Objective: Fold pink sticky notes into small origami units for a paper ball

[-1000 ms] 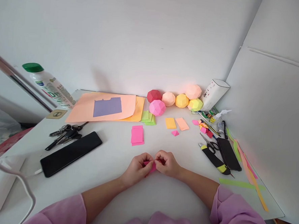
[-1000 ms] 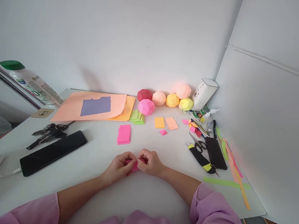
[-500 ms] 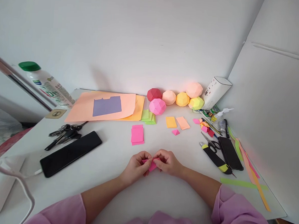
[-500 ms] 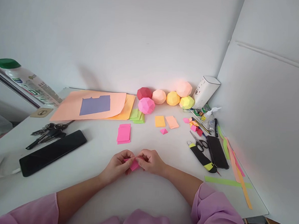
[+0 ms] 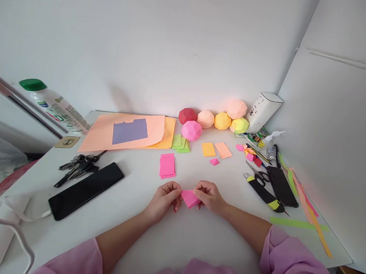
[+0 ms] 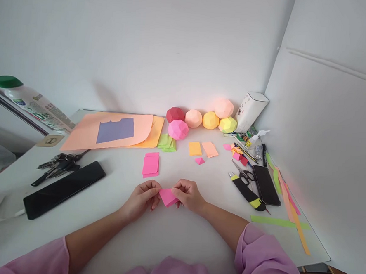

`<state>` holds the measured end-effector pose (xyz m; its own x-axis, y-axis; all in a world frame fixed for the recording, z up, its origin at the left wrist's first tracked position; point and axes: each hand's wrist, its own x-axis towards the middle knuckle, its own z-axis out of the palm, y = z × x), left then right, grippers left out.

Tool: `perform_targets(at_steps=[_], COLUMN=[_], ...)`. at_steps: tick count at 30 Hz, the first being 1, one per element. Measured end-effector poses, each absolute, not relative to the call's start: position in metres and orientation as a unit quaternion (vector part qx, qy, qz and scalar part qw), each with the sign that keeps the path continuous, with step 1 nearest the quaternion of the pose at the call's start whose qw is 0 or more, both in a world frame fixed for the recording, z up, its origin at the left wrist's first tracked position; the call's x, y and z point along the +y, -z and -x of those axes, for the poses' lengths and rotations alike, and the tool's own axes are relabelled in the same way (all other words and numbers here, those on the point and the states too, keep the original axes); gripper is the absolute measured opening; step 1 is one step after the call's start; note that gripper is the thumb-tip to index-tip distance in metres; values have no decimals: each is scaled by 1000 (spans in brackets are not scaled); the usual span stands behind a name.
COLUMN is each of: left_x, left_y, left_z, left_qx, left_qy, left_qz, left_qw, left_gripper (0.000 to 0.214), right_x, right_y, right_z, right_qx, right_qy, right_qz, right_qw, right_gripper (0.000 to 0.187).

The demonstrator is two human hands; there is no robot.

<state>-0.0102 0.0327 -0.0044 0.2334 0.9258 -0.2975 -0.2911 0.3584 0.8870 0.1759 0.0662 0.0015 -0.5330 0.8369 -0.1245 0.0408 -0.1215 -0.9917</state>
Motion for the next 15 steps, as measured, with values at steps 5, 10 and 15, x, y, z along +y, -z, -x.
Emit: perform_targets(at_steps=[5,10,15], left_x=[42,34,23], left_y=[0,-2,-1], left_z=[12,2,-4], left_qx=[427,461,509], left_qy=[-409,-472,-421], left_qz=[-343,-357,-446], left_qw=[730,661,603], left_gripper=[24,29,42], right_x=[66,65,64], right_y=[0,3,3], right_z=[-176,-175,-175], right_qx=[-576,-579,-609], right_qy=[-651,-642,-637], right_qz=[383,384,369], right_qw=[314,325,296], right_gripper=[22,23,24])
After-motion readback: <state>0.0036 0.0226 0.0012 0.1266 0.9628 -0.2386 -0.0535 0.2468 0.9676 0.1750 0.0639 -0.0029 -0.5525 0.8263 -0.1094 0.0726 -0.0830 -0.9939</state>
